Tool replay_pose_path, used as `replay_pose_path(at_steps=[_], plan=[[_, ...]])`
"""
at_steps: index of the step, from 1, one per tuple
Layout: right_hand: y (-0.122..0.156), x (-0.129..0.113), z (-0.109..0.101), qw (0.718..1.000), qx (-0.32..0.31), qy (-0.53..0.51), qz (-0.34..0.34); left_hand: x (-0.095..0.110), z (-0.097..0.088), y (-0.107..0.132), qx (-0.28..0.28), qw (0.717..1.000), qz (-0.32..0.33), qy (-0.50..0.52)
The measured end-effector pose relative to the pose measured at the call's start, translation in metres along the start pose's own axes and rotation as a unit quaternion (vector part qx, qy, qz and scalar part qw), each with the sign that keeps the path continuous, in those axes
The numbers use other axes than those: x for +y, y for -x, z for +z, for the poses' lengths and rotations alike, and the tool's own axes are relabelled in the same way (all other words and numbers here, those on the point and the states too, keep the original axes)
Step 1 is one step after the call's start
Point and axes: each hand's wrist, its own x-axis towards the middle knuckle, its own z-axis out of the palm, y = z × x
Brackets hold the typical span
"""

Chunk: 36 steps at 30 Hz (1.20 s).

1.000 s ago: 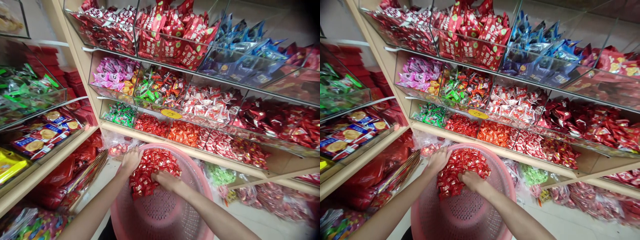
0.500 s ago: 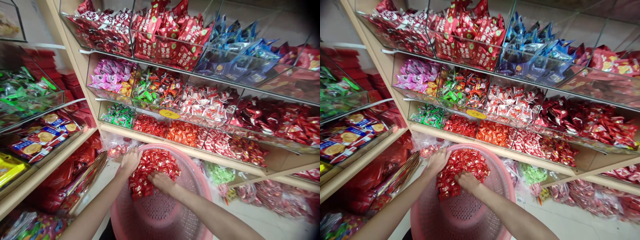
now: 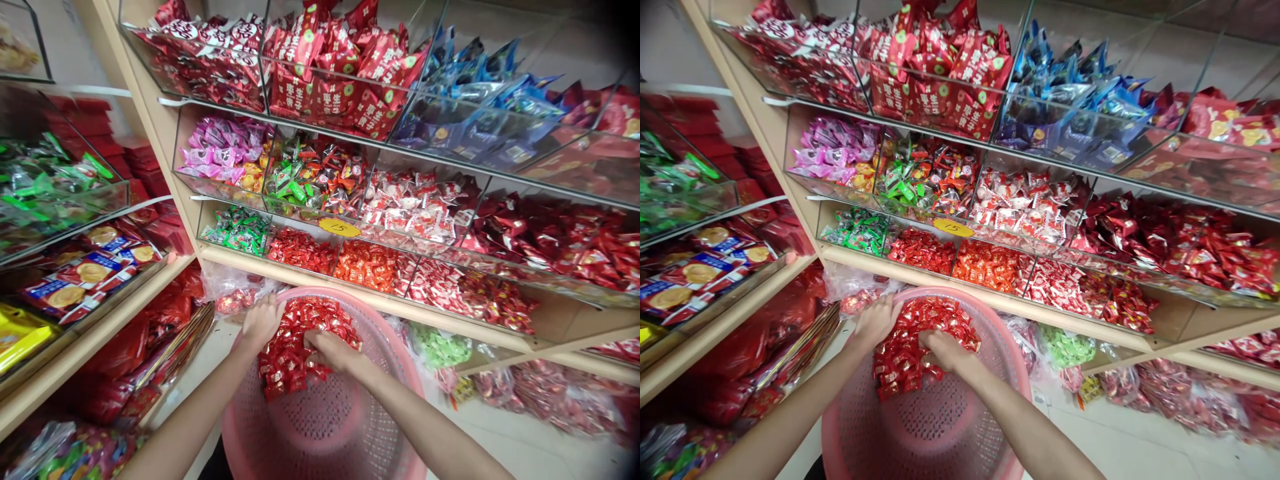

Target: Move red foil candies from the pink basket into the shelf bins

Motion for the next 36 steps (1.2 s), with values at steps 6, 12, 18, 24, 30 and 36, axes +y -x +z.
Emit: replay_pose_path(at_steps=[6,12,18,24,30,36], plan=[[0.002,0.007,-0.002,1.000,0.023,0.014,0.016,0.000,0.000,0.000,0.005,1.000,0.006,-0.012],[0.002,-0.005,0.002,0.997,0.017,0.075,-0.017,-0.001,0.002,0.000,0.018,1.000,0.017,-0.018],[-0.001,-0.014,0.005,0.992,0.023,0.120,-0.033,-0.002,0.003,-0.001,0.019,0.999,0.019,-0.018],[-0.002,-0.011,0.013,0.992,-0.011,0.123,-0.015,-0.001,0.005,-0.001,0.018,1.000,0.013,-0.013],[-0.002,-0.006,0.019,0.994,-0.031,0.100,-0.024,-0.003,0.005,-0.001,0.012,1.000,0.011,-0.005],[-0.002,0.000,0.024,0.999,-0.006,0.044,-0.004,-0.003,0.008,-0.001,0.016,1.000,0.013,-0.010]])
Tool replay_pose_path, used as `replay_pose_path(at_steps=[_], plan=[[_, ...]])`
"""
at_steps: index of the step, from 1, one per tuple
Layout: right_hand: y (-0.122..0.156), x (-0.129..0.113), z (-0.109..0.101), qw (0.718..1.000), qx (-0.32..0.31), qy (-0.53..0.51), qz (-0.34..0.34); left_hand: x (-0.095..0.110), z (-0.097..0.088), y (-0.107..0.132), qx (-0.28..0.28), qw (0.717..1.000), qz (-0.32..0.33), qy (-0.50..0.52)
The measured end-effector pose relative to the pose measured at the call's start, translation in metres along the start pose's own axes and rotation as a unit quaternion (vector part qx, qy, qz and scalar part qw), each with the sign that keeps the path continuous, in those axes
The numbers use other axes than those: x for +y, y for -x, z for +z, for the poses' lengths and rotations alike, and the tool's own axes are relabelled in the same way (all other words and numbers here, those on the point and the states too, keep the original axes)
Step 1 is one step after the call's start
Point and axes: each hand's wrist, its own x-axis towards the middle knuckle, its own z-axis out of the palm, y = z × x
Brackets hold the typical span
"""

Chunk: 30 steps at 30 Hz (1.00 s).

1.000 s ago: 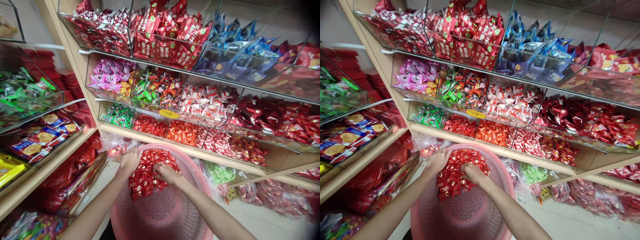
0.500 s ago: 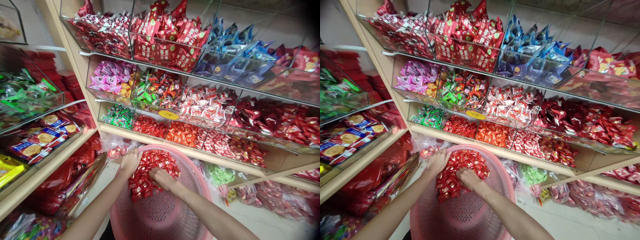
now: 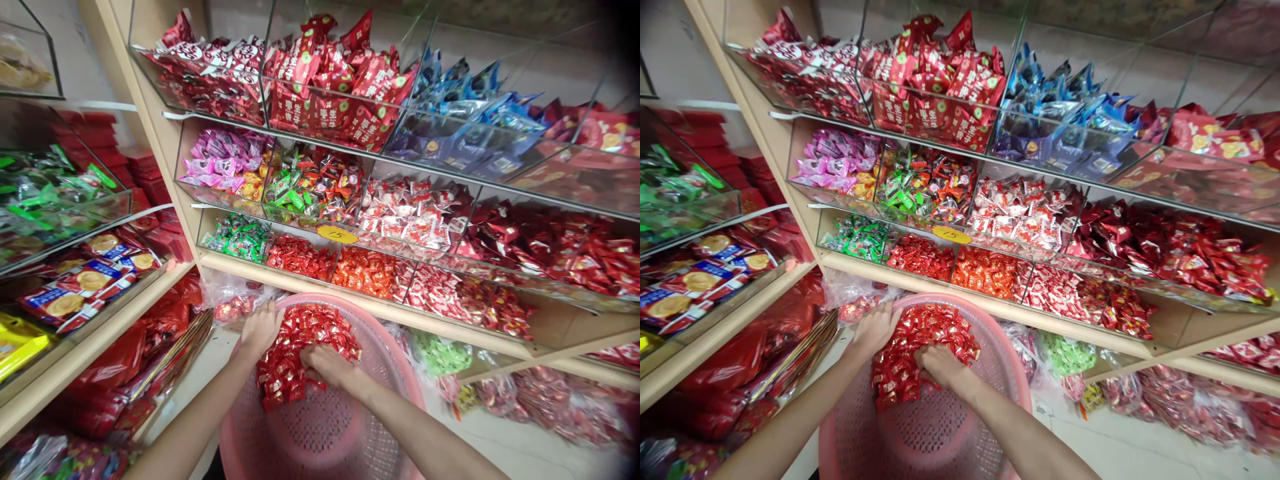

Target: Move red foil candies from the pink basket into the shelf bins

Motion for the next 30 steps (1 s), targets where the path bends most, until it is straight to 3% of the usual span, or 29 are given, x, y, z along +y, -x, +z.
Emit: replay_pose_path(at_steps=[3,6,12,15,18,21,25,30], plan=[[0.000,0.001,-0.002,1.000,0.008,-0.026,0.009,-0.001,0.001,0.000,0.008,1.000,0.000,-0.003],[-0.002,-0.001,-0.017,0.999,0.025,-0.028,-0.006,-0.003,0.002,-0.001,0.013,1.000,0.005,0.005],[-0.022,0.001,-0.090,0.991,0.121,0.042,0.023,-0.005,0.002,0.000,0.002,1.000,0.002,0.012],[-0.045,0.012,-0.128,0.976,0.160,0.117,0.096,-0.005,0.002,0.000,0.005,1.000,0.000,0.010],[-0.070,0.025,-0.151,0.950,0.155,0.203,0.181,-0.006,0.003,0.000,0.010,1.000,-0.001,0.007],[-0.092,0.034,-0.159,0.938,0.129,0.231,0.226,-0.006,0.004,0.000,0.012,1.000,-0.001,0.008],[-0.111,0.039,-0.158,0.943,0.059,0.178,0.273,-0.007,0.004,0.000,0.011,1.000,-0.004,0.016],[-0.123,0.049,-0.157,0.946,0.024,0.131,0.294,-0.007,0.003,0.000,0.006,1.000,-0.008,0.021]])
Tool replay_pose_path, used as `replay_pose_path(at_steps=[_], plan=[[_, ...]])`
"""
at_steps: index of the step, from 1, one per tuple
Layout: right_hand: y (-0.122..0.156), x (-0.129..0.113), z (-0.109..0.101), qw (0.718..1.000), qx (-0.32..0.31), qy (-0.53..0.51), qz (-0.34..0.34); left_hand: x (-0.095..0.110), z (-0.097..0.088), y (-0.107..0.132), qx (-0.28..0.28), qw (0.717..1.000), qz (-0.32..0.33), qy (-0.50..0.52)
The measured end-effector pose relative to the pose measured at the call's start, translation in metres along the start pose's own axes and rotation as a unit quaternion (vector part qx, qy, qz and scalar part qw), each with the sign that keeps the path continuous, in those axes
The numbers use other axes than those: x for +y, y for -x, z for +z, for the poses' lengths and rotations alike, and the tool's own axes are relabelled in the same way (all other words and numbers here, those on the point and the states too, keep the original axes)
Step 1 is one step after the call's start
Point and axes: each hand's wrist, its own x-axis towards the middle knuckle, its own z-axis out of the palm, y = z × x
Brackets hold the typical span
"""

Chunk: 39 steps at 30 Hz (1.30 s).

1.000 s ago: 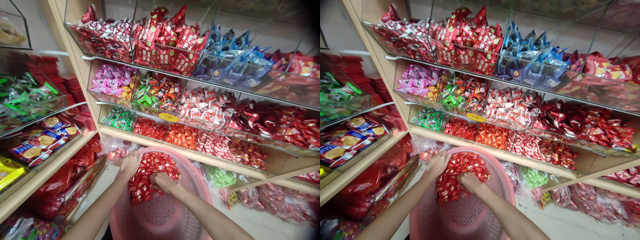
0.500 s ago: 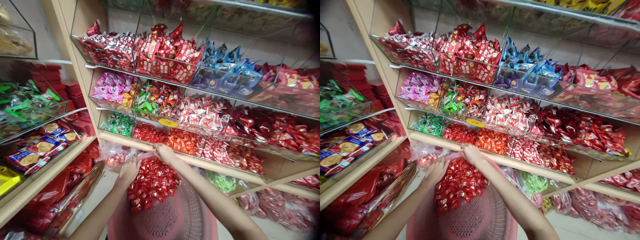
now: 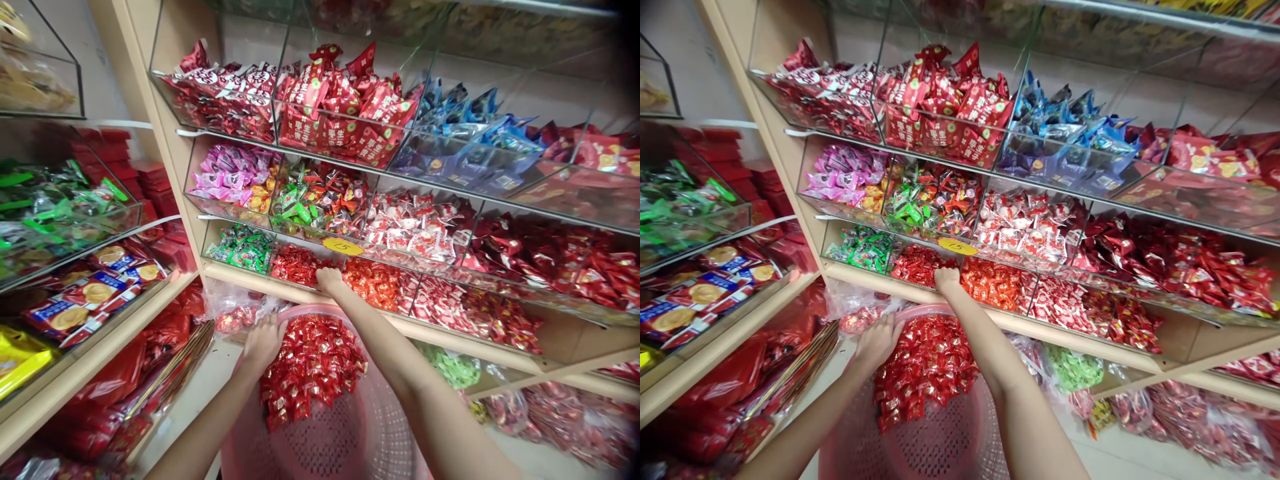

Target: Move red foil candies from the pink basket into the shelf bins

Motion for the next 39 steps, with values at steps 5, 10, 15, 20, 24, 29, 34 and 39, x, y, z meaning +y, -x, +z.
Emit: replay_pose_path(at_steps=[5,10,15,20,24,29,34,39], plan=[[-0.011,0.003,0.002,0.999,-0.029,-0.043,0.000,0.001,-0.002,0.000,-0.013,1.000,-0.005,0.004],[-0.015,0.005,0.000,0.994,-0.068,-0.085,-0.004,0.001,-0.004,0.001,-0.020,1.000,-0.008,0.007],[-0.015,0.012,-0.009,0.988,-0.091,-0.119,-0.020,0.002,-0.006,0.001,-0.025,1.000,-0.011,0.002],[-0.015,0.013,-0.005,0.988,-0.014,-0.157,-0.006,0.003,-0.007,0.000,-0.020,1.000,-0.006,0.007],[-0.016,0.009,0.011,0.985,0.009,-0.172,0.022,0.002,-0.005,0.000,-0.021,1.000,-0.012,0.012],[-0.020,0.006,0.030,0.980,0.062,-0.182,0.047,0.002,-0.004,0.000,-0.017,1.000,-0.007,0.008],[-0.022,0.008,0.035,0.976,0.069,-0.206,0.023,0.002,-0.004,0.000,-0.024,1.000,-0.011,0.005],[-0.020,0.007,0.034,0.973,0.057,-0.220,0.028,0.003,-0.005,0.000,-0.017,1.000,-0.001,0.001]])
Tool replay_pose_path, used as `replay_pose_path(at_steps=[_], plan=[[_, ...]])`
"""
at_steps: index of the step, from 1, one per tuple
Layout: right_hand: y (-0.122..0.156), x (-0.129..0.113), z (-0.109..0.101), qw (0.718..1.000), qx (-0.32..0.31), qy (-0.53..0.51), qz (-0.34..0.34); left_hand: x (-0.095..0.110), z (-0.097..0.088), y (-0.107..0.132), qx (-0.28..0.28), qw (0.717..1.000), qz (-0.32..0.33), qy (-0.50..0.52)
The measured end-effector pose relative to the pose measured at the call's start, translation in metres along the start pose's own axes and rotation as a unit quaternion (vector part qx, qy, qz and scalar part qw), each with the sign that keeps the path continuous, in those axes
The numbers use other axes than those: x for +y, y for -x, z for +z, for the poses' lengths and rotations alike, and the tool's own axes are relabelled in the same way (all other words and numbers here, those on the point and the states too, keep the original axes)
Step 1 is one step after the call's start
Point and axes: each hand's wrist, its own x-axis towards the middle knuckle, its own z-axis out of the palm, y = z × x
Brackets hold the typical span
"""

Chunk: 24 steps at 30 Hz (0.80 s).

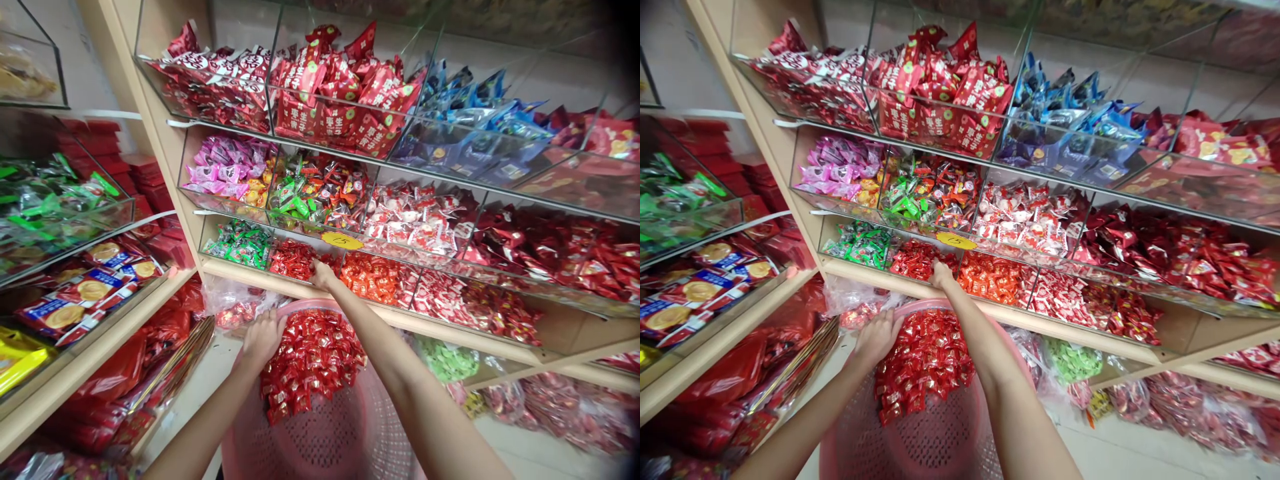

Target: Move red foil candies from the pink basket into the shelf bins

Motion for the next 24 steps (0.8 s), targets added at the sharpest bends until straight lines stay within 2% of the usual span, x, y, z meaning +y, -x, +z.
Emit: replay_pose_path(at_steps=[7,11,14,18,21,24], plan=[[0.009,-0.002,-0.011,0.998,0.035,-0.048,-0.024,0.000,0.001,0.000,0.000,1.000,-0.003,-0.002],[0.029,0.005,-0.027,0.991,0.055,-0.076,-0.093,-0.001,0.004,-0.001,0.005,1.000,-0.003,-0.004],[0.056,0.014,-0.030,0.979,0.067,-0.105,-0.163,-0.002,0.006,-0.002,0.007,1.000,0.004,-0.008],[0.105,0.027,-0.010,0.957,0.036,-0.141,-0.250,-0.001,0.006,-0.002,0.003,1.000,0.003,-0.005],[0.142,0.033,0.017,0.938,-0.038,-0.150,-0.309,-0.001,0.005,-0.001,0.002,1.000,0.002,0.000],[0.168,0.038,0.040,0.925,-0.100,-0.132,-0.342,-0.001,0.005,-0.001,0.008,1.000,0.011,-0.004]])
